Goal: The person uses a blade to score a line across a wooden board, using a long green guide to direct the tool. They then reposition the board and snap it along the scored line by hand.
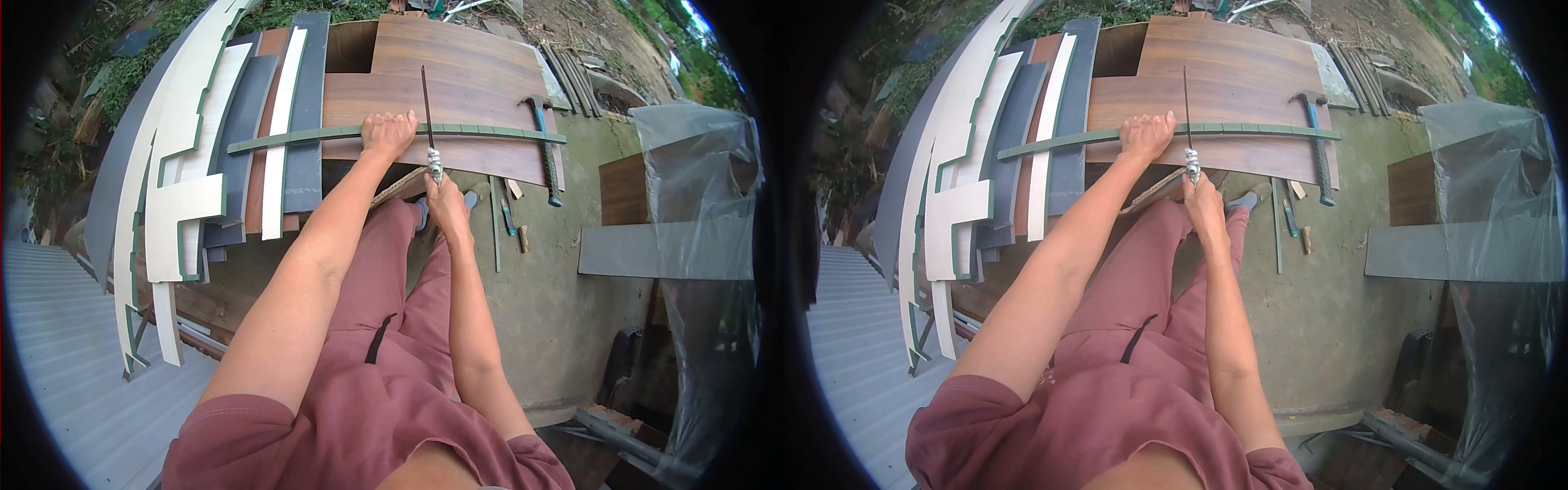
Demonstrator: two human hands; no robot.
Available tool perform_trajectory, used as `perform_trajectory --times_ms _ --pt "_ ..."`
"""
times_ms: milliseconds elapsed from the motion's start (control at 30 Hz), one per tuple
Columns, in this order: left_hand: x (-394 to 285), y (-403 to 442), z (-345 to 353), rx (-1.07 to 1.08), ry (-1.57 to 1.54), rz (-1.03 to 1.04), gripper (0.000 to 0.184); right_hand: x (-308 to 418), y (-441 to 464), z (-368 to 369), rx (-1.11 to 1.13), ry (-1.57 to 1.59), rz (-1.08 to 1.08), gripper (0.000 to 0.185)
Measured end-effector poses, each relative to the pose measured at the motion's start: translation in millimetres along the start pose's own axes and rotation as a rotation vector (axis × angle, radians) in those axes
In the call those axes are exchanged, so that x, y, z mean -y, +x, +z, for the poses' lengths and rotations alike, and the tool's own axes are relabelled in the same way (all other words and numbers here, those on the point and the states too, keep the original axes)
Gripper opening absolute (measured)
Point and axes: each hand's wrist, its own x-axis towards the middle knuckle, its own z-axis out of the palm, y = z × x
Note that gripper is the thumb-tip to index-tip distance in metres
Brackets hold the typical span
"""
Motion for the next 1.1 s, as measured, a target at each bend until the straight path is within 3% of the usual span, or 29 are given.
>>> perform_trajectory --times_ms 200,267,567,833,1100 --pt "0.0 1.0 3.7 -0.005 -0.026 0.000 0.048 -34.8 -68.2 29.8 -0.091 0.158 -0.035 0.033" --pt "3.7 -6.2 6.3 0.008 -0.018 0.009 0.048 -34.1 -69.8 22.6 -0.022 0.177 0.025 0.033" --pt "1.6 1.3 6.9 -0.019 0.017 0.004 0.050 -9.5 29.4 11.3 -0.029 0.005 -0.021 0.039" --pt "1.0 -2.4 1.9 0.008 -0.010 0.011 0.050 -39.0 -77.5 25.9 -0.006 0.142 0.056 0.031" --pt "0.7 -1.3 1.8 -0.014 -0.018 0.007 0.050 -13.2 31.2 13.8 -0.001 0.078 -0.029 0.033"
